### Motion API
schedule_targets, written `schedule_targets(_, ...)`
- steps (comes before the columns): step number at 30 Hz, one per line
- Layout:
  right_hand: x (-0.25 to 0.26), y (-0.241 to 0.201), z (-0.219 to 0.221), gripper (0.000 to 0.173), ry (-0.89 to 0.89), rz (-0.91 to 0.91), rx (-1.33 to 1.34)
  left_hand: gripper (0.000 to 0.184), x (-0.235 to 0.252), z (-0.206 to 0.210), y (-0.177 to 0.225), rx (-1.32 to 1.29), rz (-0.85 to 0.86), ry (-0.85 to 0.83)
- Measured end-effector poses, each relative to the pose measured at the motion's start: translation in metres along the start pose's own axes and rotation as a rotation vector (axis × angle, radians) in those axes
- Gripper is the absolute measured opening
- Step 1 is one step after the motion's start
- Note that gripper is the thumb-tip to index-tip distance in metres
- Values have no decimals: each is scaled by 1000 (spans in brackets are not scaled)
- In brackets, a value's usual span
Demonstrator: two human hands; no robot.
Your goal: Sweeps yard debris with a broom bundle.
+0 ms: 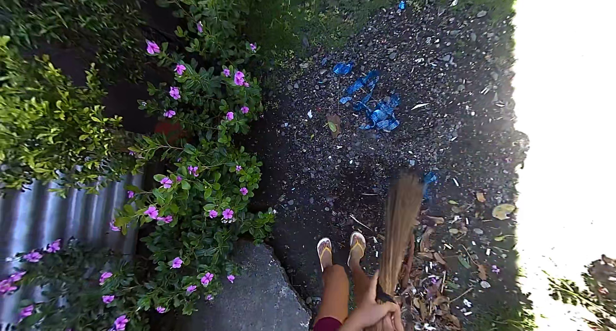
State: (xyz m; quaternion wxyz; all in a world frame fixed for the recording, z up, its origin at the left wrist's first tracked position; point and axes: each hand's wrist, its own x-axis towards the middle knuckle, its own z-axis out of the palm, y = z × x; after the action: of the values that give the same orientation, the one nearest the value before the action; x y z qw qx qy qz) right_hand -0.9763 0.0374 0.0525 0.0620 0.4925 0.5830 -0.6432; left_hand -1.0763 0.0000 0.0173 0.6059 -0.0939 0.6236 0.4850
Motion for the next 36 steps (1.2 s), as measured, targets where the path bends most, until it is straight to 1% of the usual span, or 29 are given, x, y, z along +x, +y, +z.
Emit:
schedule_targets(2, 27, -21, 29, 54, -187, -4, 23, 94, 1, -42, 14, 37, 29, 222)
schedule_targets(3, 48, -29, 45, 53, -282, -3, 30, 96, 9, -64, 14, 31, 56, 353)
schedule_targets(5, 100, -46, 79, 51, -484, 13, 50, 98, 28, -105, 30, -72, 90, 561)
schedule_targets(7, 155, -69, 115, 49, -630, 47, 62, 99, 53, -144, 57, -170, 104, 697)
schedule_targets(9, 203, -95, 142, 48, -680, 93, 49, 98, 85, -176, 86, -219, 103, 742)
schedule_targets(10, 221, -106, 153, 48, -660, 118, 52, 97, 102, -189, 99, -207, 90, 725)
schedule_targets(11, 233, -115, 160, 48, -593, 142, 73, 96, 117, -199, 111, -178, 71, 673)
schedule_targets(13, 243, -130, 157, 46, -364, 159, 133, 95, 142, -200, 139, -74, 36, 504)
schedule_targets(15, 235, -140, 134, 48, -156, 145, 140, 99, 145, -179, 168, 18, 14, 330)
schedule_targets(17, 216, -159, 111, 49, -16, 103, 48, 99, 136, -154, 195, 11, -6, 164)
schedule_targets(18, 205, -173, 108, 49, 51, 88, 2, 97, 136, -148, 203, -6, 4, 66)
schedule_targets(20, 193, -196, 117, 50, 187, 56, -52, 93, 139, -145, 215, -21, 29, -130)
schedule_targets(22, 193, -212, 129, 54, 258, -13, -64, 89, 142, -151, 232, -33, 55, -270)
schedule_targets(24, 188, -223, 140, 53, 249, -56, -115, 88, 131, -164, 245, -47, 68, -299)
schedule_targets(25, 183, -226, 145, 50, 228, -78, -165, 88, 120, -173, 249, -54, 54, -265)
schedule_targets(26, 178, -229, 153, 49, 165, -85, -176, 89, 106, -185, 252, -57, 31, -200)
schedule_targets(28, 177, -240, 175, 49, 16, -71, -102, 92, 85, -217, 255, -34, 25, 0)
schedule_targets(30, 193, -243, 199, 50, -176, -51, 5, 97, 84, -248, 243, -29, 77, 257)
schedule_targets(32, 227, -245, 221, 48, -354, 21, 24, 98, 90, -277, 249, -99, 48, 449)
schedule_targets(33, 245, -245, 231, 47, -432, 81, 33, 99, 97, -289, 252, -123, 15, 516)
schedule_targets(34, 261, -245, 240, 46, -468, 129, 52, 99, 106, -299, 256, -133, -14, 556)
schedule_targets(35, 271, -245, 243, 46, -462, 165, 67, 98, 115, -302, 257, -138, -35, 562)
schedule_targets(36, 274, -246, 241, 45, -420, 191, 78, 97, 124, -300, 257, -128, -52, 530)
